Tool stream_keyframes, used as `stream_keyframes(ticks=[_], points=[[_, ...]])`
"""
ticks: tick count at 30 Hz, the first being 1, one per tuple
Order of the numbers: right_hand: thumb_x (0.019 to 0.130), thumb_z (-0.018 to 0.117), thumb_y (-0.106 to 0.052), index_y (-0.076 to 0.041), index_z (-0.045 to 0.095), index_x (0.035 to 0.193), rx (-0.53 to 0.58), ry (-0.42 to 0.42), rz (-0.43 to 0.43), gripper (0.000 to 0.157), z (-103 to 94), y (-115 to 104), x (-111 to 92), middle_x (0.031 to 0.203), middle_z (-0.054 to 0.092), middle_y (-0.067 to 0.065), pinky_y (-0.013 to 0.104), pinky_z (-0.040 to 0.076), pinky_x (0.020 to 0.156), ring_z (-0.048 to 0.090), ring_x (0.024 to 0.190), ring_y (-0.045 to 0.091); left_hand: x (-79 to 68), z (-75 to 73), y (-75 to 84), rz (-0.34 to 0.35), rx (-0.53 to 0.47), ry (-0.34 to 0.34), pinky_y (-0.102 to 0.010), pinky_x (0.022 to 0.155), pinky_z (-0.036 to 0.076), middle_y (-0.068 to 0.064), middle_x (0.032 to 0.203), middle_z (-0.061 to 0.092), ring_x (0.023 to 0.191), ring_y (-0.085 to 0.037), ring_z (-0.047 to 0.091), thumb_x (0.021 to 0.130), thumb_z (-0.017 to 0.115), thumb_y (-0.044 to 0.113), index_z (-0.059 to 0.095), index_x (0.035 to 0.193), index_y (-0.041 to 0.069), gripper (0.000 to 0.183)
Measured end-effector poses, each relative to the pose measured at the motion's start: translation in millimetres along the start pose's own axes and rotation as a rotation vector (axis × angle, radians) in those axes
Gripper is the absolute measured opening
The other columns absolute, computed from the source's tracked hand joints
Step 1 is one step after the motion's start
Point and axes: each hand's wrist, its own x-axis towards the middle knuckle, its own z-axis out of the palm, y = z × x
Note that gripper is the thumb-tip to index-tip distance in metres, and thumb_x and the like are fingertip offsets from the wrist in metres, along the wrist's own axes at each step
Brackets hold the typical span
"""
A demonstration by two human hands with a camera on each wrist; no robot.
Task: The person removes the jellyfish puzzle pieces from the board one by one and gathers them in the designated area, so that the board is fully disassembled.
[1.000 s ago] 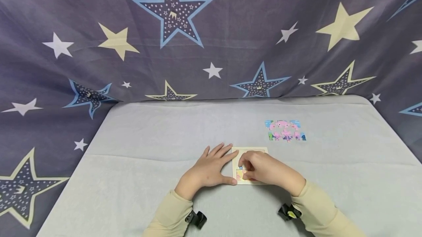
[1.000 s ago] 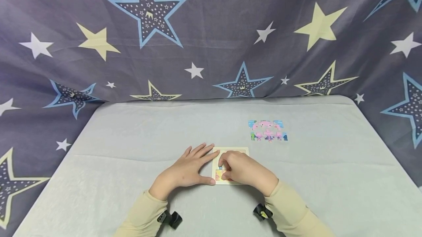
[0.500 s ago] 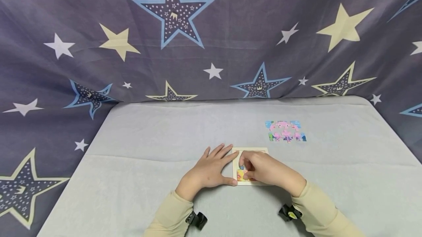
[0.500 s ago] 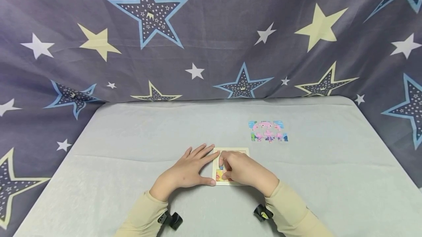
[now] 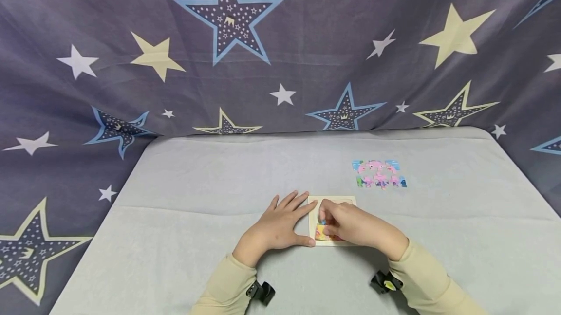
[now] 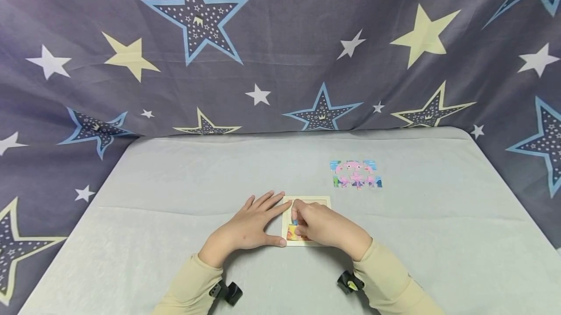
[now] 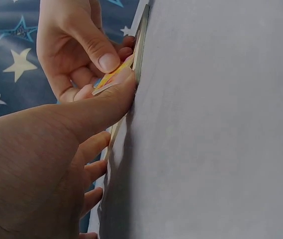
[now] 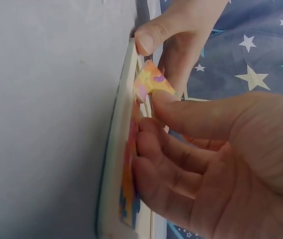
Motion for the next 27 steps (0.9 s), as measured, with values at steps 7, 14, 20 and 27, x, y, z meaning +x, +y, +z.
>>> stream_keyframes(ticks=[7, 14, 20, 27], points=[[0.097, 0.07, -0.001, -0.01, 0.053, 0.102, -0.002, -0.007, -0.037, 0.02, -1.1, -2, -1, 0.076, 0.058, -0.008, 0.02, 0.044, 0.062, 0.047, 0.067, 0.0, 0.2, 0.3, -0.4, -0.003, -0.004, -0.002, -0.061, 0.129, 0.008, 0.001, 0.174, 0.02, 0.162, -0.026, 0.012, 0.09, 0.073, 0.058, 0.034, 0.164, 0.025, 0.089], [0.098, 0.068, -0.002, -0.011, 0.054, 0.103, 0.0, -0.002, -0.052, 0.017, -10.6, 1, -3, 0.087, 0.068, -0.006, 0.022, 0.049, 0.068, 0.055, 0.074, 0.001, 0.1, 0.3, 0.0, -0.005, -0.002, -0.003, -0.061, 0.129, 0.008, 0.001, 0.174, 0.02, 0.162, -0.026, 0.011, 0.091, 0.073, 0.057, 0.034, 0.164, 0.026, 0.089], [0.101, 0.066, -0.005, -0.009, 0.055, 0.104, 0.048, 0.019, -0.017, 0.012, -25.5, 10, -5, 0.085, 0.07, -0.003, 0.024, 0.05, 0.066, 0.06, 0.072, 0.006, 0.5, 0.4, 0.3, -0.011, -0.009, -0.012, -0.061, 0.129, 0.007, 0.001, 0.175, 0.019, 0.162, -0.026, 0.011, 0.091, 0.073, 0.056, 0.033, 0.164, 0.026, 0.089], [0.1, 0.065, -0.003, -0.006, 0.059, 0.106, 0.047, 0.089, 0.02, 0.009, -41.3, 24, -10, 0.086, 0.069, -0.001, 0.026, 0.05, 0.068, 0.059, 0.075, 0.01, 1.3, 0.7, 0.2, -0.011, -0.006, -0.009, -0.06, 0.129, 0.007, 0.002, 0.175, 0.019, 0.162, -0.026, 0.011, 0.09, 0.074, 0.056, 0.032, 0.165, 0.027, 0.09]])
